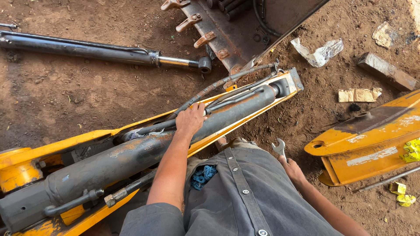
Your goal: The person uses wrenches to loosen and adjust components on a yellow hydraulic excavator arm, working on hydraulic lines and cylinder mounts while another person assists.
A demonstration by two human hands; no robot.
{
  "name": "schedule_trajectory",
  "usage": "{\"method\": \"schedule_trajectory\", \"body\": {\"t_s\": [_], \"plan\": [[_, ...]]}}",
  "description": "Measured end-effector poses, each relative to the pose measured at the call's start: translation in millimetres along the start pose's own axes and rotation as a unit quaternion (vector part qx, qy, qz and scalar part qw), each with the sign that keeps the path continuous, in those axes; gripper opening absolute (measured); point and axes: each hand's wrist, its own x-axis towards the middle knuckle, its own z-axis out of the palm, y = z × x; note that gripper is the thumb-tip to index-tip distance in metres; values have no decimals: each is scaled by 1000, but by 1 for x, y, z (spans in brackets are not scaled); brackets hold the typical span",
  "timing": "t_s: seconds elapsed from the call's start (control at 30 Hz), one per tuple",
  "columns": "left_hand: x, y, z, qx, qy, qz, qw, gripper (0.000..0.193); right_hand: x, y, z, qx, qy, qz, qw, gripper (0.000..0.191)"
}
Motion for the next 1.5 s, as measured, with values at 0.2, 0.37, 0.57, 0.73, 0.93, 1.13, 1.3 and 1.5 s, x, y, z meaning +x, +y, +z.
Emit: {"method": "schedule_trajectory", "body": {"t_s": [0.2,0.37,0.57,0.73,0.93,1.13,1.3,1.5], "plan": [[4,-3,0,-30,-9,-34,999,46,0,-5,2,25,20,-53,998,79],[4,1,-11,-31,-45,-35,998,70,3,-9,2,26,12,-47,998,83],[8,0,-12,-27,-86,-25,996,60,3,-2,0,42,5,-45,998,81],[16,-1,-15,-62,-144,-68,985,58,3,9,-1,32,8,-39,999,81],[13,4,-15,-29,-124,-47,991,76,8,17,-3,19,25,-29,999,83],[16,-3,-7,-35,-95,-32,994,51,12,15,-2,29,23,-22,999,80],[19,0,-15,-66,-126,-71,987,66,15,9,-5,74,22,-19,997,71],[17,2,-17,-43,-129,-44,990,60,18,9,-8,110,16,-10,994,70]]}}
